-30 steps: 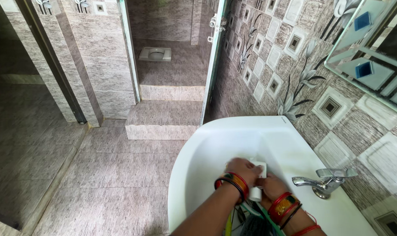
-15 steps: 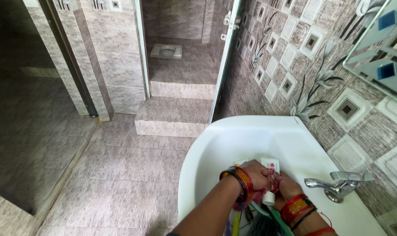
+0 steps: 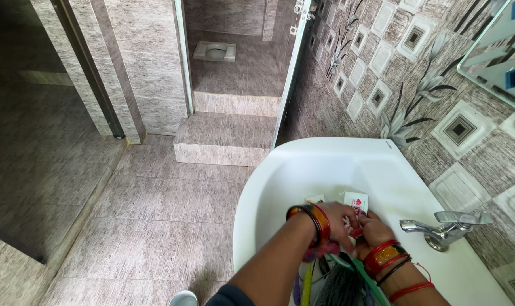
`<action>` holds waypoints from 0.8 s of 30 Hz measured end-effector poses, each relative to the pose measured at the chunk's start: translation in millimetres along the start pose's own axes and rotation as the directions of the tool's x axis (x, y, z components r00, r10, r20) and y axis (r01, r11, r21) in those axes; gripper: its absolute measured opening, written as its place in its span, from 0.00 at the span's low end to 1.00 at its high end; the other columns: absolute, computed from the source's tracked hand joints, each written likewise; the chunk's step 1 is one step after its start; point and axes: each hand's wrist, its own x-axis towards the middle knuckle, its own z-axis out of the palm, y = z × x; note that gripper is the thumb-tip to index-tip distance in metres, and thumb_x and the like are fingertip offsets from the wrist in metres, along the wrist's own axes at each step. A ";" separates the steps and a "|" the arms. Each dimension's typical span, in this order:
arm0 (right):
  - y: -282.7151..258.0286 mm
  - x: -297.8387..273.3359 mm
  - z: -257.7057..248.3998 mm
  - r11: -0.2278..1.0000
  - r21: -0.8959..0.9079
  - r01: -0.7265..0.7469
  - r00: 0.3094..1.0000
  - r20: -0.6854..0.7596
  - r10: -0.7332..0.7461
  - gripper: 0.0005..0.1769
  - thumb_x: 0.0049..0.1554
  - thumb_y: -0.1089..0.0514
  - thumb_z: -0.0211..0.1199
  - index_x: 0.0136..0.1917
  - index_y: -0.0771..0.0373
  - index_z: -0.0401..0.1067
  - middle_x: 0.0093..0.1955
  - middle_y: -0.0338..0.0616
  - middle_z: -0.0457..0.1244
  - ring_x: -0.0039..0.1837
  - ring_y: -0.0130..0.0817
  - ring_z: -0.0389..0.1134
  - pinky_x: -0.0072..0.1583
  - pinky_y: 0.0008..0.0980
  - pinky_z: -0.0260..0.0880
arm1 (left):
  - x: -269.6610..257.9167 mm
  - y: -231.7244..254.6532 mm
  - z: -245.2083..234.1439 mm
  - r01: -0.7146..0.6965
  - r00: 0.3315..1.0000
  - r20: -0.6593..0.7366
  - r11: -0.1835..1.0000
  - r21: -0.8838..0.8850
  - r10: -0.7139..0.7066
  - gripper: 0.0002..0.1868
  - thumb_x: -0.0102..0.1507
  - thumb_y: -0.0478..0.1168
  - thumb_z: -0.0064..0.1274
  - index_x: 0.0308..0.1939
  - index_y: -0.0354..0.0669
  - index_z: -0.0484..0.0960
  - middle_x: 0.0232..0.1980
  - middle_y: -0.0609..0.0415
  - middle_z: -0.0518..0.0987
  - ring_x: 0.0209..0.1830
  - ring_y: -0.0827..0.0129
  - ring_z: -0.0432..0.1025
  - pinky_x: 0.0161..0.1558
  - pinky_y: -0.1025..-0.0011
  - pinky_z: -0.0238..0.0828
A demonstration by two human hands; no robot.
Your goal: The person washes a red cloth by hand in a white sink. They use a bar of soap to scrub the fabric, repeatedly rubbing and rinsing it under the running water from the faucet.
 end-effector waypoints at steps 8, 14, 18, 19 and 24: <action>-29.7 -45.2 33.4 0.968 -0.065 -0.242 0.961 0.120 0.248 0.19 0.67 0.48 0.50 0.60 0.66 0.68 0.49 0.50 0.64 0.49 0.41 0.66 0.56 0.49 0.72 | -14.0 11.8 -3.9 0.225 0.890 -0.398 0.973 -0.043 -0.223 0.35 0.39 0.45 0.72 0.52 0.55 0.86 0.59 0.46 0.81 0.58 0.52 0.75 0.58 0.58 0.75; -37.4 -53.9 38.9 0.984 -0.082 -0.155 0.971 0.169 0.167 0.17 0.66 0.53 0.51 0.61 0.66 0.69 0.53 0.48 0.65 0.51 0.38 0.67 0.56 0.48 0.73 | -24.7 33.0 -9.1 0.257 0.815 -0.511 0.961 -0.106 -0.274 0.34 0.45 0.44 0.73 0.56 0.48 0.82 0.57 0.42 0.80 0.54 0.49 0.77 0.57 0.59 0.75; -43.1 -54.1 41.2 0.991 -0.053 -0.127 0.982 0.132 0.133 0.18 0.65 0.55 0.46 0.62 0.63 0.69 0.54 0.49 0.66 0.53 0.40 0.68 0.57 0.48 0.72 | -18.7 25.0 -13.8 0.170 0.874 -0.387 0.932 -0.320 -0.292 0.28 0.44 0.46 0.72 0.47 0.45 0.88 0.51 0.46 0.85 0.51 0.58 0.80 0.58 0.65 0.75; -42.9 -52.9 41.6 0.993 -0.021 -0.112 0.985 0.129 0.114 0.18 0.65 0.55 0.45 0.62 0.64 0.69 0.54 0.50 0.66 0.53 0.40 0.68 0.57 0.48 0.71 | -15.2 22.0 -13.5 0.114 0.890 -0.384 0.936 -0.334 -0.245 0.26 0.45 0.47 0.71 0.46 0.45 0.89 0.50 0.46 0.86 0.51 0.59 0.80 0.58 0.66 0.75; -34.7 -52.9 36.3 0.991 0.027 -0.134 0.988 0.075 0.132 0.15 0.67 0.55 0.47 0.62 0.64 0.67 0.52 0.49 0.65 0.51 0.39 0.66 0.55 0.44 0.72 | -0.8 15.1 -13.6 0.165 0.859 -0.370 0.874 -0.456 -0.355 0.19 0.56 0.52 0.64 0.45 0.46 0.90 0.48 0.46 0.88 0.48 0.60 0.83 0.55 0.67 0.77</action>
